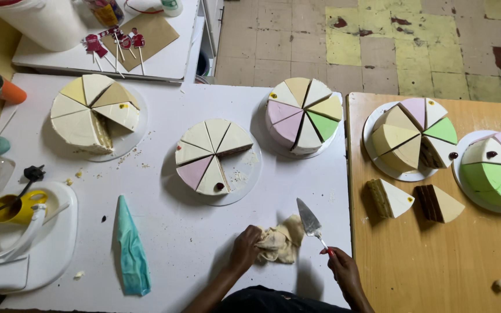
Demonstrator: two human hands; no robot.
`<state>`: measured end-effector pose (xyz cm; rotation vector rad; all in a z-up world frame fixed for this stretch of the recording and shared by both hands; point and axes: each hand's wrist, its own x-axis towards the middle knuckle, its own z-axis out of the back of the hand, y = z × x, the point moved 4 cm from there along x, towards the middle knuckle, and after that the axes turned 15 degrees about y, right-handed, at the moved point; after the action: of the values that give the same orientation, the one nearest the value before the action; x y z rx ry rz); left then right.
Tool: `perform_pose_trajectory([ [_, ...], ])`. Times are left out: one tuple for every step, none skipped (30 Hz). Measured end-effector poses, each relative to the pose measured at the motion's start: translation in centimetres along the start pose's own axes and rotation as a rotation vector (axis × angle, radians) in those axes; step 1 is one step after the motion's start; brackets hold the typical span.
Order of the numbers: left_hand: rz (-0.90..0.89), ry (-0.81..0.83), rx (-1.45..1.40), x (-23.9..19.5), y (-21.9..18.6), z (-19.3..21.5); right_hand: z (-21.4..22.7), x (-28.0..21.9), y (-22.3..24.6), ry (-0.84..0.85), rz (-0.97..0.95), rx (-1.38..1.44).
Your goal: The person organizes cake slices on a work surface, uses a spatula to transfer individual slices to plates, and wipes the tool with a cloth between actions.
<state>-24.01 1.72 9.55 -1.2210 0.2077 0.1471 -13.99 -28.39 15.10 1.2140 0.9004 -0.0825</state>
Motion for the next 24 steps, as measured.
perform_pose_trajectory([
  [0.003, 0.007, -0.003, 0.2, -0.2, 0.5, -0.7, -0.4, 0.7, -0.003, -0.007, 0.002],
  [-0.037, 0.100, 0.091, 0.6, -0.6, 0.5, -1.5, -0.7, 1.3, 0.032, 0.015, -0.013],
  [-0.068, 0.199, 0.177, 0.0, -0.8, -0.1, -2.3, -1.7, 1.4, 0.070, 0.023, -0.027],
  [-0.056, 0.213, 0.167, 0.4, 0.5, -0.1, -3.0, -1.9, 2.0, 0.069, 0.003, -0.022],
  [-0.077, 0.119, 0.327, 0.4, 1.5, -0.2, -3.6, -2.4, 2.5, 0.065, -0.006, -0.089],
  [-0.101, 0.028, 0.488, 0.3, 2.6, -0.4, -4.2, -2.8, 3.0, 0.062, -0.015, -0.156],
  [-0.092, 0.042, 0.480, -0.6, 0.6, 0.7, -4.7, -3.5, 3.0, 0.062, -0.033, -0.152],
  [0.010, 0.151, 0.404, -1.4, -0.9, 1.6, -5.2, -4.2, 3.1, 0.052, -0.027, -0.150],
  [0.104, 0.252, 0.337, -1.3, -2.5, 3.2, -5.8, -4.1, 3.8, 0.040, -0.007, -0.146],
  [0.104, 0.259, 0.339, -1.7, -2.8, 3.2, -5.9, -4.6, 3.5, 0.037, -0.010, -0.140],
  [0.072, 0.199, 0.197, -2.1, -3.1, 3.4, -6.0, -4.9, 3.3, 0.048, -0.040, -0.191],
  [0.039, 0.138, 0.056, -2.6, -3.4, 3.8, -6.1, -5.3, 3.1, 0.059, -0.071, -0.241],
  [0.038, 0.132, 0.060, -2.6, -2.9, 3.3, -6.3, -5.2, 2.9, 0.062, -0.064, -0.242],
  [-0.110, 0.063, 0.126, -2.6, -3.1, 3.0, -6.5, -5.1, 2.5, 0.103, -0.102, -0.363],
  [-0.261, -0.005, 0.192, -2.7, -3.3, 2.6, -6.7, -5.1, 2.2, 0.141, -0.140, -0.485],
  [-0.264, -0.011, 0.196, -2.5, -3.1, 1.2, -6.9, -4.0, 0.8, 0.142, -0.133, -0.487],
  [-0.389, -0.023, 0.258, -2.3, -3.6, -0.2, -7.2, -3.0, -0.6, 0.185, -0.144, -0.573],
  [-0.514, -0.036, 0.321, -2.2, -3.9, -1.7, -7.5, -1.9, -2.0, 0.229, -0.154, -0.658],
  [-0.515, -0.041, 0.325, -3.3, -6.2, -0.9, -7.9, -1.6, -2.3, 0.230, -0.147, -0.661],
  [-0.507, 0.048, 0.407, -4.3, -8.4, -0.5, -8.3, -1.3, -2.7, 0.243, -0.161, -0.679],
  [-0.495, 0.133, 0.491, -5.2, -10.6, 0.0, -8.8, -0.7, -2.9, 0.259, -0.171, -0.701],
  [-0.492, 0.122, 0.499, -4.5, -8.0, -1.5, -8.3, -0.5, -2.8, 0.265, -0.161, -0.706],
  [-0.473, 0.189, 0.651, -4.0, -5.2, -3.3, -8.0, -0.5, -3.0, 0.280, -0.170, -0.685],
  [-0.450, 0.257, 0.802, -3.5, -2.2, -5.0, -7.7, -0.5, -3.2, 0.295, -0.180, -0.663],
])
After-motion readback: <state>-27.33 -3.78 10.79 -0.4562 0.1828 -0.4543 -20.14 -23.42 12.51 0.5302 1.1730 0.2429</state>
